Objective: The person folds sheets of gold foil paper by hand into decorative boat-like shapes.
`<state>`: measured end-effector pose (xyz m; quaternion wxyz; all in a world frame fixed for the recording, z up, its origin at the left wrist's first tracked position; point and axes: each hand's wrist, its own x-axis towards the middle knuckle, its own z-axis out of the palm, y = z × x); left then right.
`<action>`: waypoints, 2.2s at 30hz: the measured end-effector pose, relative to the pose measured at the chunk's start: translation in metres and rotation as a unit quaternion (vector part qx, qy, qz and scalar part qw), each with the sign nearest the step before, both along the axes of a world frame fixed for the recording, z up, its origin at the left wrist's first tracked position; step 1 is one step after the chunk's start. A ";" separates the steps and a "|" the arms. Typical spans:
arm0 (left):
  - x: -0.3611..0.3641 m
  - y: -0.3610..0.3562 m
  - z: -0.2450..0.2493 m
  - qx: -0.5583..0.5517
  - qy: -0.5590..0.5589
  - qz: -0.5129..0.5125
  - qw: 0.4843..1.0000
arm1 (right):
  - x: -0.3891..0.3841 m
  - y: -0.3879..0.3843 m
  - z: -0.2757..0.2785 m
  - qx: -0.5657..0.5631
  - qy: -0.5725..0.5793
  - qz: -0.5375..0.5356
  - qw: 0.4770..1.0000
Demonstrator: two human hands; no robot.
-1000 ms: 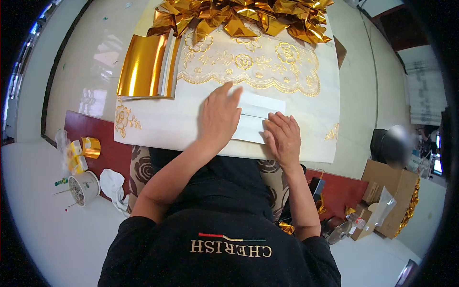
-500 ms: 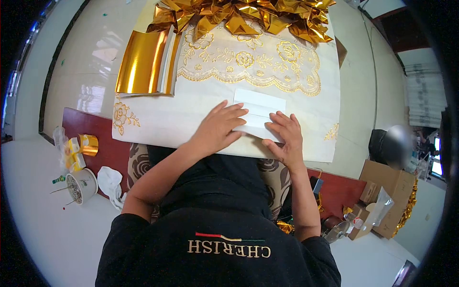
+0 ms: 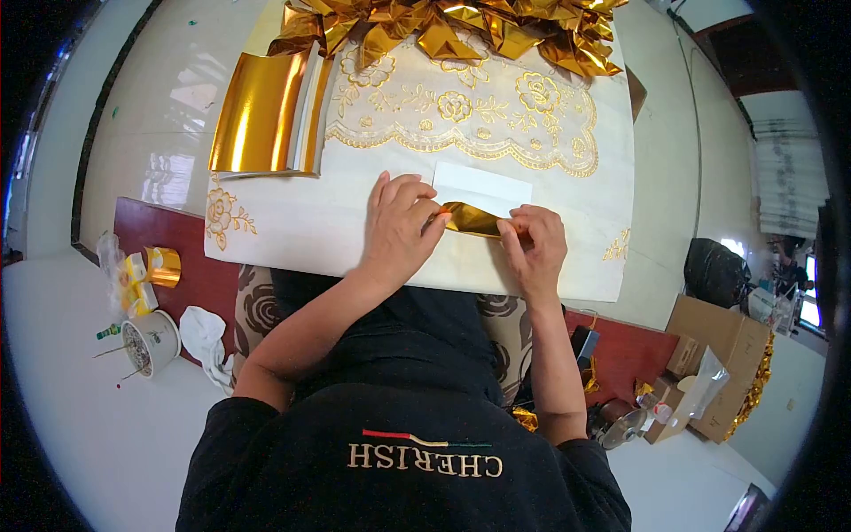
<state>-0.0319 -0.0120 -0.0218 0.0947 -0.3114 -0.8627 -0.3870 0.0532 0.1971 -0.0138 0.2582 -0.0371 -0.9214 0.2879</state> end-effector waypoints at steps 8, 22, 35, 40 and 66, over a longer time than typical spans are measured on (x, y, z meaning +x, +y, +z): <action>0.005 -0.002 0.006 -0.063 0.004 0.018 0.998 | -0.008 -0.001 -0.002 0.072 -0.002 -0.031 0.997; 0.029 0.016 0.008 -0.239 0.019 -0.219 0.946 | -0.013 -0.009 0.003 0.102 -0.008 -0.045 0.994; 0.031 0.018 0.005 -0.256 0.021 -0.207 0.944 | 0.038 -0.019 -0.001 0.124 -0.088 0.057 0.987; 0.031 0.017 0.006 -0.256 0.023 -0.205 0.945 | 0.042 -0.016 -0.004 0.163 -0.167 0.077 0.969; 0.025 -0.015 0.015 -0.272 -0.001 -0.198 0.942 | 0.035 -0.028 0.011 0.185 -0.172 0.103 0.962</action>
